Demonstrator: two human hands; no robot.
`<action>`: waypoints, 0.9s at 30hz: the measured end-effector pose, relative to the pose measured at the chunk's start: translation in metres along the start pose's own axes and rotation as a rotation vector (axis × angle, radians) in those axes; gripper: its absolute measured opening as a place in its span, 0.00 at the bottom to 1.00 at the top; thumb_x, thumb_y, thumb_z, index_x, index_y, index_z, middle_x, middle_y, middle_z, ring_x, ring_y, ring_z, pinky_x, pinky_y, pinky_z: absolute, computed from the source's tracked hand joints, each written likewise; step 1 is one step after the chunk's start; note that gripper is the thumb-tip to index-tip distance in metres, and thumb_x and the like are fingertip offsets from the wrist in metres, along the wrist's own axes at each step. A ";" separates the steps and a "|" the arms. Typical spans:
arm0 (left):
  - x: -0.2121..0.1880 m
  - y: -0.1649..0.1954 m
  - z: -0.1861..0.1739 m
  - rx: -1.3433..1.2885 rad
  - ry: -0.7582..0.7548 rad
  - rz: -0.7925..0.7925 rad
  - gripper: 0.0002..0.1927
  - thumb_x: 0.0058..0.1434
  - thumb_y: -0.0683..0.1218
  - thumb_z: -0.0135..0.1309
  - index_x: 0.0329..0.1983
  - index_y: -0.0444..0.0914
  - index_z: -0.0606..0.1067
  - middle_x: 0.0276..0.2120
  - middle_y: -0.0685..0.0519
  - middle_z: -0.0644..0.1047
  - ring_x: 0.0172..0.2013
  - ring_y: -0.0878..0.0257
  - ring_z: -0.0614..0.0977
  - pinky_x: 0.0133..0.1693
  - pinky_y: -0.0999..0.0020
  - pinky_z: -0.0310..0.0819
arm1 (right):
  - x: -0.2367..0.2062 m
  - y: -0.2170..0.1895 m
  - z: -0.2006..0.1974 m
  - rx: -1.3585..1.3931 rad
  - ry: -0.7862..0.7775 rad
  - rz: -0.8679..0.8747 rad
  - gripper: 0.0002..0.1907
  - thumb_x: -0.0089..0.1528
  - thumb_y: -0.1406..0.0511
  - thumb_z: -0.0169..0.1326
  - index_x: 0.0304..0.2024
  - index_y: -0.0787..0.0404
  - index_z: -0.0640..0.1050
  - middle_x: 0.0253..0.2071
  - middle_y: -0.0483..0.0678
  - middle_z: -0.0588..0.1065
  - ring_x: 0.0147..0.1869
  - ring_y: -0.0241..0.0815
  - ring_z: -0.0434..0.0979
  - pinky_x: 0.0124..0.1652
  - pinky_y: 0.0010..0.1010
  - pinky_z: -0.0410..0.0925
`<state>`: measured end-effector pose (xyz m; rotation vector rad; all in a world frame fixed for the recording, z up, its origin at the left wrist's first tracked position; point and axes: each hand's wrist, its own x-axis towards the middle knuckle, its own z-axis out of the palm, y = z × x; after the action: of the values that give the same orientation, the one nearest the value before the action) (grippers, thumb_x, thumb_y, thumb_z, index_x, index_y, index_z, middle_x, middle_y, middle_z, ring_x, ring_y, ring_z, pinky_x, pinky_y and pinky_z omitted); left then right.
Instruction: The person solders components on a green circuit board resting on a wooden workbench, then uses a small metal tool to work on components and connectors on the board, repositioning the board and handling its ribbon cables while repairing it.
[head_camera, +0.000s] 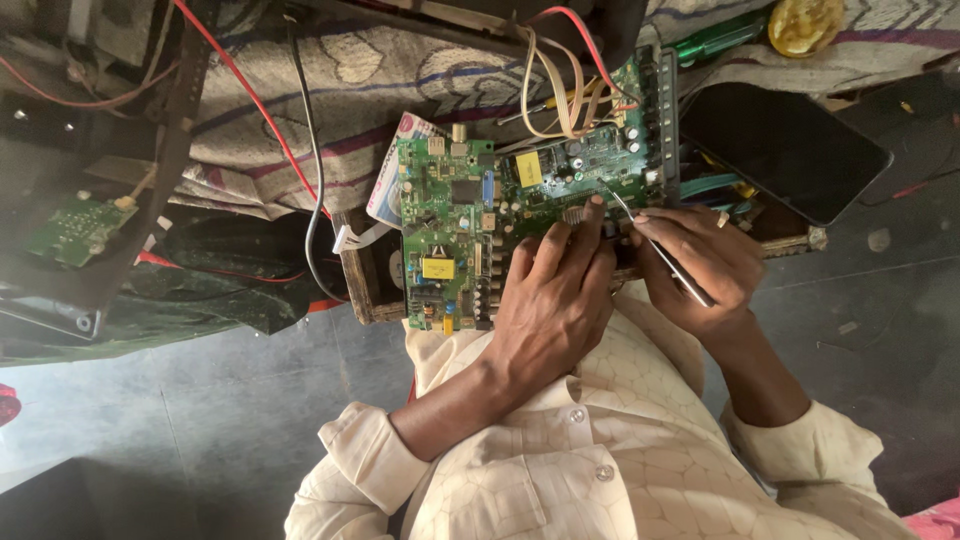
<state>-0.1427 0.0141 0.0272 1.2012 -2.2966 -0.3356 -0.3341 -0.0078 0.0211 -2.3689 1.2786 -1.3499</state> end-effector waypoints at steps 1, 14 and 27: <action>0.002 0.000 0.000 0.020 -0.007 0.001 0.19 0.60 0.44 0.57 0.54 0.33 0.75 0.70 0.40 0.66 0.63 0.49 0.68 0.59 0.51 0.65 | 0.001 0.000 0.000 -0.012 0.005 -0.003 0.14 0.59 0.81 0.62 0.47 0.71 0.81 0.44 0.58 0.81 0.46 0.52 0.84 0.45 0.37 0.76; 0.014 0.004 0.004 0.049 -0.028 -0.023 0.16 0.62 0.46 0.57 0.50 0.35 0.74 0.70 0.40 0.65 0.64 0.50 0.67 0.57 0.53 0.66 | 0.000 0.003 -0.004 -0.014 0.017 0.002 0.11 0.60 0.80 0.64 0.44 0.71 0.80 0.43 0.57 0.81 0.47 0.51 0.84 0.46 0.37 0.76; 0.014 0.005 0.010 0.104 -0.014 -0.022 0.16 0.63 0.46 0.57 0.52 0.36 0.74 0.69 0.41 0.66 0.62 0.50 0.68 0.54 0.52 0.66 | -0.001 0.005 -0.004 -0.022 0.005 0.002 0.11 0.59 0.79 0.64 0.44 0.71 0.80 0.43 0.57 0.81 0.47 0.50 0.84 0.46 0.37 0.76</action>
<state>-0.1577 0.0052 0.0260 1.2786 -2.3395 -0.2357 -0.3406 -0.0089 0.0205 -2.3790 1.3042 -1.3494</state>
